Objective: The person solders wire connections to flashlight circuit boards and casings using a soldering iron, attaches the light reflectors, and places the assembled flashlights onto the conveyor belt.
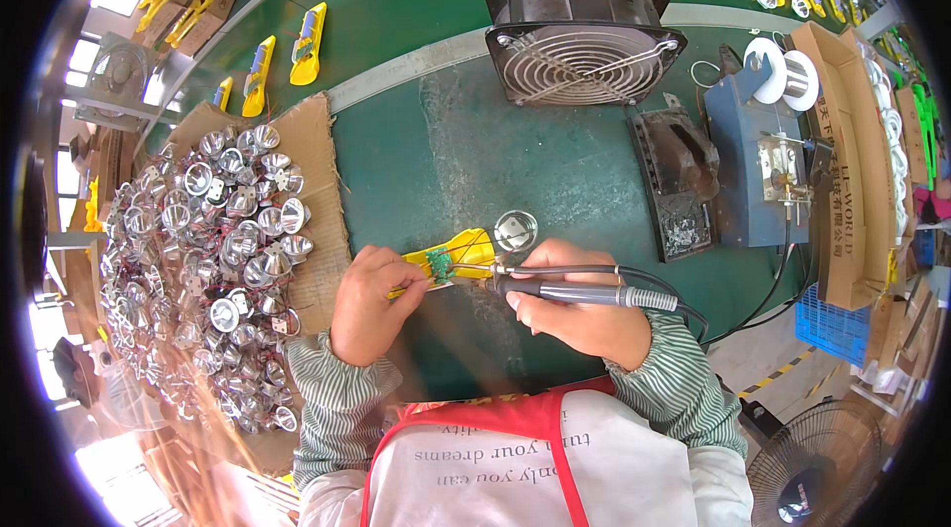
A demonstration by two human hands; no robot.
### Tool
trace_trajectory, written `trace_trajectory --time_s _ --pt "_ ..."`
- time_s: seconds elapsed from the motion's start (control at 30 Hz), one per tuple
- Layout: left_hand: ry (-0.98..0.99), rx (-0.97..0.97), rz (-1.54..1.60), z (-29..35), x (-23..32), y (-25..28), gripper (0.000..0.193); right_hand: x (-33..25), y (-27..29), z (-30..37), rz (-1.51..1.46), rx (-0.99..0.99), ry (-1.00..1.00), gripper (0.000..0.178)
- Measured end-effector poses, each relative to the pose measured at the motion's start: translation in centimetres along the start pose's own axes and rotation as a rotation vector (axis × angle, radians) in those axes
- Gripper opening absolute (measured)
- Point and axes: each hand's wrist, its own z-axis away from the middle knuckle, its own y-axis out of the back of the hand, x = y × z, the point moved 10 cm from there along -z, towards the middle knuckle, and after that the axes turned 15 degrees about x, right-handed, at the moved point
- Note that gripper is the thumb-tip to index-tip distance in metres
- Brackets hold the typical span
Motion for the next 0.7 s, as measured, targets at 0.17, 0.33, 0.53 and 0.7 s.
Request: trace_trajectory --time_s 0.17,0.33,0.53,0.7 --pt "-0.005 -0.02 0.011 0.0 0.0 -0.1 0.005 -0.2 0.0 0.1 0.022 0.001 0.037 0.014" --pt "-0.005 -0.024 0.004 0.0 -0.1 -0.2 0.005 -0.8 1.0 0.3 -0.035 0.041 0.014 0.013" --pt "-0.002 -0.027 -0.005 -0.1 0.1 -0.1 0.005 -1.5 2.5 0.6 -0.055 0.1 0.051 0.013" --pt "-0.005 -0.028 -0.013 0.0 -0.1 -0.1 0.005 -1.3 2.6 0.8 -0.067 0.117 0.068 0.015"
